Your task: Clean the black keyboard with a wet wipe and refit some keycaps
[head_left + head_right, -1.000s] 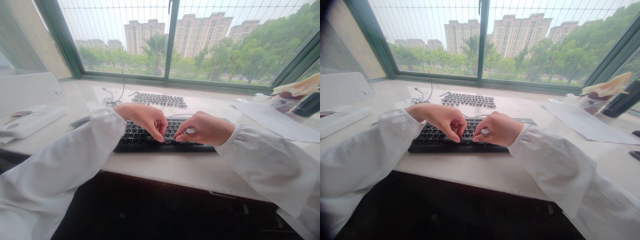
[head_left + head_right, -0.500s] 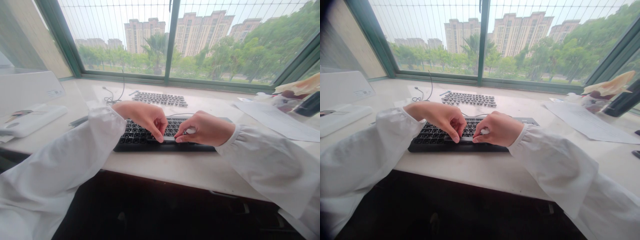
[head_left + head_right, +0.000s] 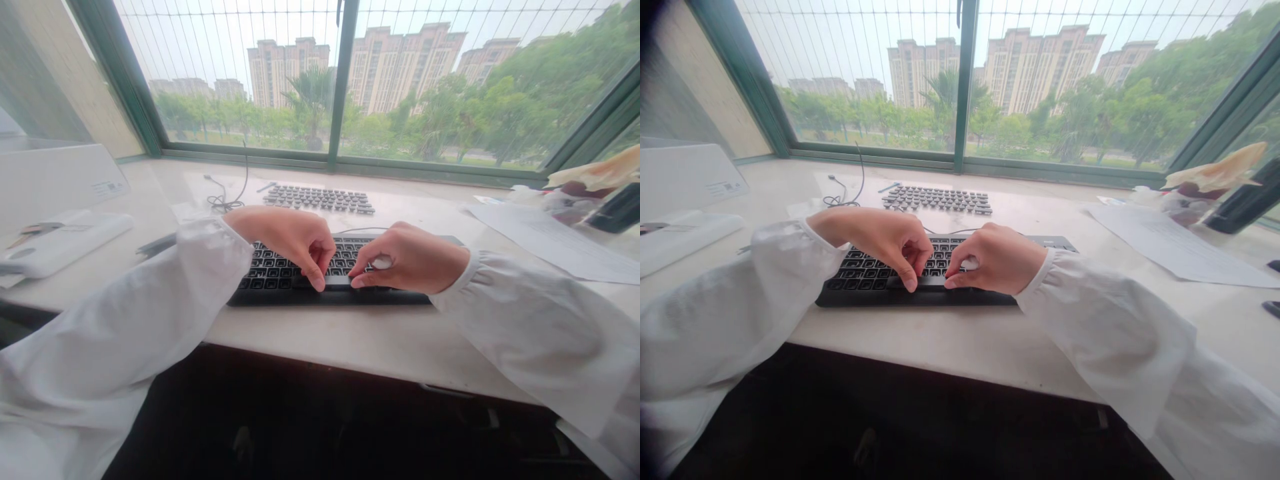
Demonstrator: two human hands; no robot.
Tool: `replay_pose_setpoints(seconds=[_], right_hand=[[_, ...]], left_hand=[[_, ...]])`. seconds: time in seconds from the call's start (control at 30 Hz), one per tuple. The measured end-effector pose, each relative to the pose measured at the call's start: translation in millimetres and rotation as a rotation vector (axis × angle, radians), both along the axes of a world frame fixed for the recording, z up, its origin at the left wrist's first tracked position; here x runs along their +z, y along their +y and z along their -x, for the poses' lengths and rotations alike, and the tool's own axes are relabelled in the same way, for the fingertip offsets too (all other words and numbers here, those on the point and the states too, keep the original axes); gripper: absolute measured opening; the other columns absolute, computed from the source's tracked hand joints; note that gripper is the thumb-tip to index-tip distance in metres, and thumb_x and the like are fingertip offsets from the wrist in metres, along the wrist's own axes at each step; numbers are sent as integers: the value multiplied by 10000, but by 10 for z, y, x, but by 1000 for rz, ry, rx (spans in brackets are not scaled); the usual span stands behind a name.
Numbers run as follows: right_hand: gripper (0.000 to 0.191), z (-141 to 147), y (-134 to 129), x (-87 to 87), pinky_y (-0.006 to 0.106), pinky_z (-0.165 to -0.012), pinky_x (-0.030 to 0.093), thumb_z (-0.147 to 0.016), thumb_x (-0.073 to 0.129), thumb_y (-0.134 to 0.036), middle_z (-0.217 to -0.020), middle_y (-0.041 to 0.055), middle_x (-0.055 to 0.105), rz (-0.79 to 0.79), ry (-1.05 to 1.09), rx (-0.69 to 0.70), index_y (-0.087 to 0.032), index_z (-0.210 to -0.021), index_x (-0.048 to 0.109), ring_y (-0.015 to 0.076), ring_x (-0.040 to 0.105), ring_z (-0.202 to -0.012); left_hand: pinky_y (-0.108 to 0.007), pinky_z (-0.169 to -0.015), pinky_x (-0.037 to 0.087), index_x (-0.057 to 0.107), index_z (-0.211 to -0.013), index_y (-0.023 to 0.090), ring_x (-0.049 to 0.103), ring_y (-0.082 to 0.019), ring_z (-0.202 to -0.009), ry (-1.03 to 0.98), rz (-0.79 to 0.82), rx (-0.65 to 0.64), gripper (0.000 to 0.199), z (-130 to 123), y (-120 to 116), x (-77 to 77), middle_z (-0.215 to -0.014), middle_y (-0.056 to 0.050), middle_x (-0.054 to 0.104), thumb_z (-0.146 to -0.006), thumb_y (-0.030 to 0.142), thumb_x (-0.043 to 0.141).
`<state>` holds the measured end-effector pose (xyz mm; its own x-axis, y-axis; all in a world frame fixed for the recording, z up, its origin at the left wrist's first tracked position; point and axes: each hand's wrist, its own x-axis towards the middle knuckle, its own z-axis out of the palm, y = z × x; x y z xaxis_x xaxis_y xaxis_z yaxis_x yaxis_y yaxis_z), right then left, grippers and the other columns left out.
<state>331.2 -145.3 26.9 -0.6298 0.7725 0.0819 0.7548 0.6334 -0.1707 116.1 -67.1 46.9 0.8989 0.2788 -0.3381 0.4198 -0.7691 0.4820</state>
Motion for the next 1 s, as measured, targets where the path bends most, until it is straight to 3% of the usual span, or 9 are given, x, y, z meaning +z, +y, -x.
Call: replay_pose_setpoints(seconds=[0.47, 1.0], right_hand=[[221, -24, 41, -10, 212, -594, 375, -805, 655, -425, -688, -16, 702, 94, 39, 29, -252, -855, 783, 91, 519, -567], [158, 16, 6, 7, 205, -586, 359, -786, 688, -379, -685, -25, 698, 56, 38, 7, -252, -819, 777, 78, 506, -552]], left_hand=[[-225, -588, 379, 699, -802, 202, 604, -111, -660, 6, -5, -6, 255, -3, -5, 0, -757, 5, 723, -734, 447, 714], [-227, -551, 351, 631, -753, 191, 574, -107, -625, 21, -30, 18, 311, -9, 6, -44, -724, 14, 697, -715, 487, 719]])
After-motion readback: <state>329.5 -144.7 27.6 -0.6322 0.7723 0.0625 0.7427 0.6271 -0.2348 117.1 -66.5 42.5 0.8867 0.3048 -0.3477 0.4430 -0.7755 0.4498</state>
